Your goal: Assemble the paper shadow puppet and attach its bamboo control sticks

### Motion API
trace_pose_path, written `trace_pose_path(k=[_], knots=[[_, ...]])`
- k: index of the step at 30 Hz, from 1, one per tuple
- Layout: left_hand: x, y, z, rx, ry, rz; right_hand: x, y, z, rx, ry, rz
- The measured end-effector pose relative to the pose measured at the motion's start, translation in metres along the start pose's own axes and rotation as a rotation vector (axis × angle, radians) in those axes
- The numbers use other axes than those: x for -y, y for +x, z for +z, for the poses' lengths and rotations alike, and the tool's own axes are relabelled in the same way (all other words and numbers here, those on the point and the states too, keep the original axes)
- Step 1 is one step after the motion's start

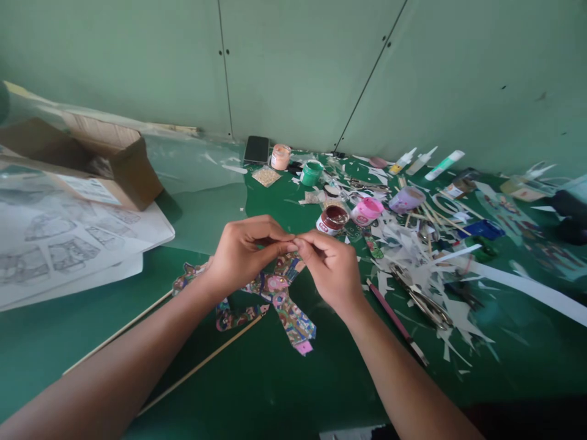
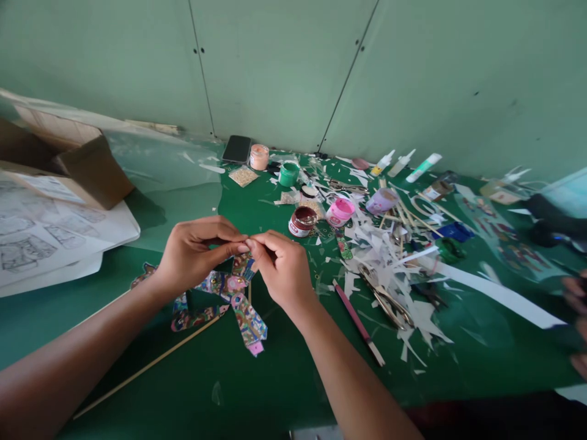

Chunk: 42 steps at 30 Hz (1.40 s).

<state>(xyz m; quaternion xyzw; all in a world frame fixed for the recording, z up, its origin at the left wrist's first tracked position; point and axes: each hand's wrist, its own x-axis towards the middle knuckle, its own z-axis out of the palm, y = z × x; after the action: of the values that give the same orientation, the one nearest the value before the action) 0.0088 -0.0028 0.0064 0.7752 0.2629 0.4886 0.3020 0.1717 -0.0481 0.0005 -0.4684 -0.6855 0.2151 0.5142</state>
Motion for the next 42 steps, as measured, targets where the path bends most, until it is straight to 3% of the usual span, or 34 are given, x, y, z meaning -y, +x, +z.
trace_pose_path(k=[11,18,31,42], knots=[[-0.001,-0.001,0.007,-0.061,-0.039,-0.048,-0.001,0.000,-0.003,-0.047,-0.118,-0.107],[0.000,-0.005,0.011,-0.050,-0.105,-0.117,0.001,0.003,-0.013,-0.045,-0.080,-0.063],[-0.001,-0.003,0.005,-0.047,0.015,0.045,-0.001,0.001,-0.009,-0.027,-0.079,-0.120],[0.005,-0.003,0.000,-0.009,0.173,0.139,-0.001,0.001,-0.006,0.010,-0.071,-0.072]])
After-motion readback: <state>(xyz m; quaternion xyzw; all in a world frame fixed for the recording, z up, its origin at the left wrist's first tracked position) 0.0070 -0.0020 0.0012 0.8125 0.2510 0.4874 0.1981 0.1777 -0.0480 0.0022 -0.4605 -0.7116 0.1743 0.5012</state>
